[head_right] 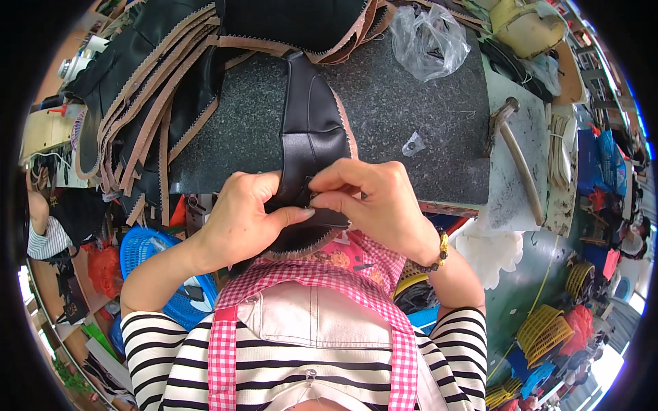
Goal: The person assembles black leather shoe uppers by hand in a workshop setting. They repeatedly pick up small metal fasteners, insert them into the shoe material, and use a hammer to secure them. The process involves handling multiple shoe components and fasteners one by one.
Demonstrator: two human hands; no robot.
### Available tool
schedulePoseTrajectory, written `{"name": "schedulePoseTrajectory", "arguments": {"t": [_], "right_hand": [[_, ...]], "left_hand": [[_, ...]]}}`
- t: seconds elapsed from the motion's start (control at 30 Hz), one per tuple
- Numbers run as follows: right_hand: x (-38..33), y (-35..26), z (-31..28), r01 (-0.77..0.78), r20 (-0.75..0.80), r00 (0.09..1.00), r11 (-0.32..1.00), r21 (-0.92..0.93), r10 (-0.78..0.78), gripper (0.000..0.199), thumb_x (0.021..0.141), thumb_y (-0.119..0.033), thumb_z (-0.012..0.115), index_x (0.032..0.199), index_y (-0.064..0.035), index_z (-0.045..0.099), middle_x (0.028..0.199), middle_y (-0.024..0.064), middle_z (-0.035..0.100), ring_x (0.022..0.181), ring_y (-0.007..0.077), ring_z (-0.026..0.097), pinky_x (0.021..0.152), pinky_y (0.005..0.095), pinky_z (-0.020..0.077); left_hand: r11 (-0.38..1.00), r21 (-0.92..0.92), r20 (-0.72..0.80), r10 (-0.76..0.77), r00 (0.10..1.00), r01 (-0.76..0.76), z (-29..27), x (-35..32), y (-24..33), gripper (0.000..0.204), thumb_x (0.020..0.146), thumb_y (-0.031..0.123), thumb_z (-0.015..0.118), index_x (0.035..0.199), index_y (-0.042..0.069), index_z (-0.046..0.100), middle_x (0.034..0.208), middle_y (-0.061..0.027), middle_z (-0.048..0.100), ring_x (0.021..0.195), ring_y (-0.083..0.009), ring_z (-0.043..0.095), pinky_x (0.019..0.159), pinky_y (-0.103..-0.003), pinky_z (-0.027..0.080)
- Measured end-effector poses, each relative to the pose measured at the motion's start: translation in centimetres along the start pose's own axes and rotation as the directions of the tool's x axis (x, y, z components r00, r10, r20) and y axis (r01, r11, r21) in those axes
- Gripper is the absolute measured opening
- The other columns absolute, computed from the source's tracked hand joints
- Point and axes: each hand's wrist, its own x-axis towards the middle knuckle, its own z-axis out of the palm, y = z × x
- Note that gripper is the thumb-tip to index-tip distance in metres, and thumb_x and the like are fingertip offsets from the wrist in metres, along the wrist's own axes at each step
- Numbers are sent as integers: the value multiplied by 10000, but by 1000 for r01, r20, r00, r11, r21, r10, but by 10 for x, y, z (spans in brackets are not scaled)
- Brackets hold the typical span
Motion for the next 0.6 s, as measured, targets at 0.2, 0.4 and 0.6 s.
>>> {"name": "schedulePoseTrajectory", "arguments": {"t": [0.2, 0.4, 0.6], "right_hand": [[-8, -1, 5, 73, -121, 988, 984, -165, -94, 161, 744, -29, 773, 887, 6, 708, 797, 118, 698, 685, 175, 697, 588, 264, 536], [-8, -1, 5, 188, -115, 972, 969, -158, -207, 166, 731, -6, 773, 883, 12, 707, 790, 118, 694, 640, 169, 676, 544, 256, 506], [-10, -7, 3, 79, -176, 979, 986, -149, -105, 162, 733, 9, 769, 881, 17, 705, 775, 115, 690, 624, 159, 669, 545, 255, 506]], "left_hand": [[994, -57, -66, 89, 994, -92, 0, 0, -5, 199, 749, 43, 760, 908, -42, 676, 782, -208, 688, 719, -246, 722, 612, -313, 524], [988, -38, -36, 149, 988, -150, 5, 4, -10, 201, 750, 14, 735, 940, -25, 682, 817, -199, 694, 738, -280, 717, 622, -322, 522], [989, -16, -28, 144, 989, -144, 0, 7, -6, 210, 747, 10, 732, 949, -16, 684, 814, -199, 693, 729, -277, 715, 614, -329, 517]]}}
